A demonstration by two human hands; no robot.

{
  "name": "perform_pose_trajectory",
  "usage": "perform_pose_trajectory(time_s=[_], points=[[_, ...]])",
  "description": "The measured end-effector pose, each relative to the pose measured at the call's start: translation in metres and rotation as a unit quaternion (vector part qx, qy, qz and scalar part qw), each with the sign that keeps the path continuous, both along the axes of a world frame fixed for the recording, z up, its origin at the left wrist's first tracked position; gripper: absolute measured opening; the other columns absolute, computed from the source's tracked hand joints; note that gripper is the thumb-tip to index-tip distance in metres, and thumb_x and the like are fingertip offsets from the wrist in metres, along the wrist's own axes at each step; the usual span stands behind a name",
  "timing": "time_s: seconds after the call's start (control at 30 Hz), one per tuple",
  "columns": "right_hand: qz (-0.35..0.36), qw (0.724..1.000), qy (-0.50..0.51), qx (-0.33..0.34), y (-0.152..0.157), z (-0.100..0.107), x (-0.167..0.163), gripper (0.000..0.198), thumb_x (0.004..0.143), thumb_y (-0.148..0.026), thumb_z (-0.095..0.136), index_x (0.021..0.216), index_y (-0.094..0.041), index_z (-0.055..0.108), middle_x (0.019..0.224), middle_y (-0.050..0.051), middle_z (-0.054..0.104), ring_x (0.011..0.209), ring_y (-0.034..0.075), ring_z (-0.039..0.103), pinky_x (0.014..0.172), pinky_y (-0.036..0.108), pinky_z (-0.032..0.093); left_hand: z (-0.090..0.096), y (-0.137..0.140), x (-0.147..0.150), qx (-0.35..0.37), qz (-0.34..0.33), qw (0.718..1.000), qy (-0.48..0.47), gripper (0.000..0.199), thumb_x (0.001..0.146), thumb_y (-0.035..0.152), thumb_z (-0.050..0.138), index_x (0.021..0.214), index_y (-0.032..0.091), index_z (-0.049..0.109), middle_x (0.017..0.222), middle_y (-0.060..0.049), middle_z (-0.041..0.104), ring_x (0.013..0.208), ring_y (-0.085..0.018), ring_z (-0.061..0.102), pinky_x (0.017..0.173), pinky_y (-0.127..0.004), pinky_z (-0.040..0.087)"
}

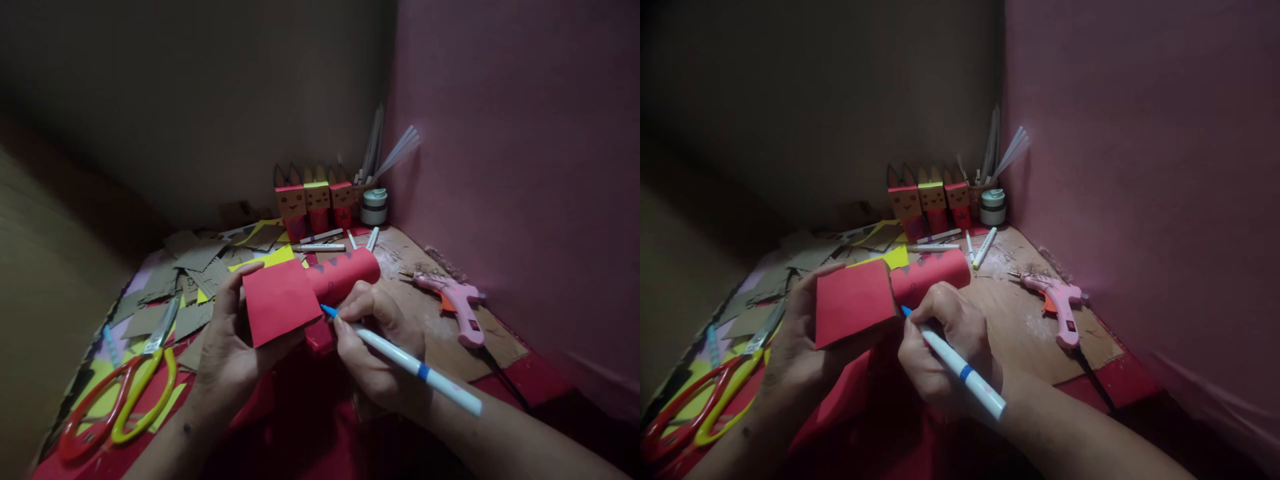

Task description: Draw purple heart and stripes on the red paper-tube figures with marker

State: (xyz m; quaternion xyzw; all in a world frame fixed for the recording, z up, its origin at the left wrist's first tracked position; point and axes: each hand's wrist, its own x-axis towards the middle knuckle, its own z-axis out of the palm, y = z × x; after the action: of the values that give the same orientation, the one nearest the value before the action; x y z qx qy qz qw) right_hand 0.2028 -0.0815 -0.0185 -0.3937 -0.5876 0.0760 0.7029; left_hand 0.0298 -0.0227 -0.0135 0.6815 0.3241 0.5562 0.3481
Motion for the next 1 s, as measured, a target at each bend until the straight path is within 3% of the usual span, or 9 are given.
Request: perform_pose_trajectory(time_s=[0.1, 0.23, 0.43, 0.67, 1.0], points=[[0.01, 0.999, 0.029, -0.012, -0.002, 0.006, 0.003, 0.02, 0.083, -0.006, 0.057, 0.078, -0.024, 0.051, 0.063, -0.007, 0.048, 0.052, 0.01, 0.046, 0.049, 0.025, 0.038, 0.0, -0.001, 0.0, -0.003, 0.005, 1.0, -0.005, 0.086, 0.056, 0.019, 0.096, 0.131, 0.039, 0.06, 0.109, 0.004, 0.073, 0.081, -0.014, 0.075, 0.071, -0.02, 0.063], [0.0, 0.998, 0.062, -0.017, -0.003, 0.013, 0.006, 0.018, 0.084, -0.008, 0.058, 0.078, -0.024, 0.053, 0.068, -0.004, 0.061, 0.059, 0.012, 0.06, 0.053, 0.025, 0.046, -0.001, 0.001, 0.002, -0.003, -0.009, 1.0, -0.009, 0.086, 0.056, 0.018, 0.096, 0.13, 0.039, 0.06, 0.102, 0.005, 0.075, 0.079, -0.014, 0.075, 0.069, -0.02, 0.063], [-0.016, 0.998, 0.05, -0.023, -0.002, 0.012, 0.008, 0.015, 0.084, -0.01, 0.061, 0.08, -0.024, 0.056, 0.069, -0.003, 0.064, 0.06, 0.013, 0.065, 0.051, 0.025, 0.048, -0.002, 0.003, 0.002, 0.009, 0.003, 1.0, -0.016, 0.088, 0.053, 0.018, 0.096, 0.132, 0.037, 0.06, 0.112, 0.002, 0.074, 0.082, -0.015, 0.074, 0.069, -0.022, 0.064], [-0.044, 0.997, 0.051, -0.04, -0.001, 0.012, 0.006, 0.015, 0.084, -0.012, 0.063, 0.078, -0.024, 0.056, 0.065, -0.005, 0.057, 0.051, 0.01, 0.055, 0.044, 0.024, 0.042, 0.0, 0.0, 0.001, -0.001, -0.01, 1.0, -0.009, 0.085, 0.055, 0.018, 0.097, 0.13, 0.037, 0.061, 0.105, 0.002, 0.076, 0.081, -0.018, 0.075, 0.069, -0.025, 0.065], [-0.047, 0.998, 0.036, -0.035, -0.001, 0.011, 0.008, 0.015, 0.083, -0.011, 0.06, 0.077, -0.024, 0.054, 0.064, -0.004, 0.057, 0.052, 0.011, 0.058, 0.045, 0.025, 0.042, -0.001, 0.0, 0.001, -0.013, 0.005, 1.0, -0.002, 0.085, 0.056, 0.02, 0.096, 0.131, 0.039, 0.06, 0.111, 0.003, 0.074, 0.084, -0.015, 0.075, 0.071, -0.02, 0.063]])
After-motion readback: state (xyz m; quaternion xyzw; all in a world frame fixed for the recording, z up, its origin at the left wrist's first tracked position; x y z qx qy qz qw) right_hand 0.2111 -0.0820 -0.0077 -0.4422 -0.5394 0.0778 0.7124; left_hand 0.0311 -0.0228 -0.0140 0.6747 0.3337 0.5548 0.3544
